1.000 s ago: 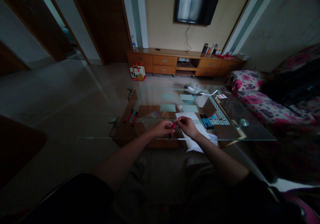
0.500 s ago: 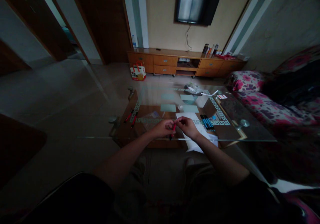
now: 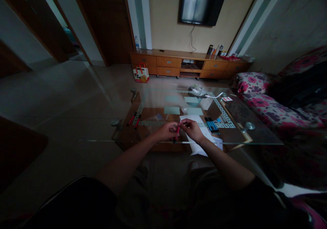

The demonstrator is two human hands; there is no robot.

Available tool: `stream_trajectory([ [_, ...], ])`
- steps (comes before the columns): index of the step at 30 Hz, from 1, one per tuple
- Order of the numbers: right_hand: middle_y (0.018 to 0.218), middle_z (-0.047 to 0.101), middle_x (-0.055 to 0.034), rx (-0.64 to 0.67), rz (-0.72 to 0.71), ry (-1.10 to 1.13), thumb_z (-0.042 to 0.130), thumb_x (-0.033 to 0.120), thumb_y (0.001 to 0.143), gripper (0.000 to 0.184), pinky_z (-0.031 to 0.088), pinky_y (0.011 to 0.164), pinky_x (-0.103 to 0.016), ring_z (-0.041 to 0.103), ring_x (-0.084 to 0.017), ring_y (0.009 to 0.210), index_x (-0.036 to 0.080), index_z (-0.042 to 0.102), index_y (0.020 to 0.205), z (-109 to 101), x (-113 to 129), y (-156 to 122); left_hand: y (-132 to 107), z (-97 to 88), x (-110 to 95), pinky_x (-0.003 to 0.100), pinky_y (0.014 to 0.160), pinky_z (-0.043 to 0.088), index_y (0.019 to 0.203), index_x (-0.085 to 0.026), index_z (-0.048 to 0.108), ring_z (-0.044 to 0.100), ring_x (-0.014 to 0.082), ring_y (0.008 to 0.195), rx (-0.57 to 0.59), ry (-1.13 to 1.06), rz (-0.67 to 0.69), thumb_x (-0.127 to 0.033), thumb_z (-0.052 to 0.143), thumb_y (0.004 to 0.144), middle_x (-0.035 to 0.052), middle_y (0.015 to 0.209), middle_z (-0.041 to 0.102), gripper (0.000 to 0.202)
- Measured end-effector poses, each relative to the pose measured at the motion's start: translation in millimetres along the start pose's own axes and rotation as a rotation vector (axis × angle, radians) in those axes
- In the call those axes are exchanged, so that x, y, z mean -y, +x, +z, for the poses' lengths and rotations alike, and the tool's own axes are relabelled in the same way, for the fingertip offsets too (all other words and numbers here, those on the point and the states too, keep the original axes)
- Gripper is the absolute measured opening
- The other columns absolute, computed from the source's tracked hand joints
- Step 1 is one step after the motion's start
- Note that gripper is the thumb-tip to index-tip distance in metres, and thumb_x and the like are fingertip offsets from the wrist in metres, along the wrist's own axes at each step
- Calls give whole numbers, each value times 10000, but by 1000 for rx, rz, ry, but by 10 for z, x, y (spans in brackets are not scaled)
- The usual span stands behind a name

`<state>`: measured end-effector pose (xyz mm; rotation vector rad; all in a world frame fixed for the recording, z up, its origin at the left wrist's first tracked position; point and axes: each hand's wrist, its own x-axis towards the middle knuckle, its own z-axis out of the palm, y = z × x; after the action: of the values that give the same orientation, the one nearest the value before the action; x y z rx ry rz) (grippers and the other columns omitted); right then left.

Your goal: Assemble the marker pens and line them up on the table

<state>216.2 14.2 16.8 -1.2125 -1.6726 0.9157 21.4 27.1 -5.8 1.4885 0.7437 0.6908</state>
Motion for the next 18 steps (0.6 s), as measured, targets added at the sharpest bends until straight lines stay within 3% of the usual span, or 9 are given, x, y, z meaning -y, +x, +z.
stream_trajectory([
  [9, 864, 720, -49, -20, 53, -27, 656, 518, 811, 357, 486, 661, -283, 614, -157, 687, 178, 715, 905, 12, 18, -8, -1, 4, -4, 240, 545, 521, 1081, -147, 571, 651, 136, 592, -12, -30, -29, -324, 803, 701, 6, 775, 636, 479],
  [18, 884, 691, -81, -329, -8, -317, 491, 514, 920, 393, 480, 682, -306, 613, -181, 703, 162, 666, 936, -317, 33, 45, -20, 3, -77, 223, 523, 526, 1081, -151, 569, 665, 131, 600, -121, -31, -30, -241, 761, 736, 7, 808, 625, 405],
])
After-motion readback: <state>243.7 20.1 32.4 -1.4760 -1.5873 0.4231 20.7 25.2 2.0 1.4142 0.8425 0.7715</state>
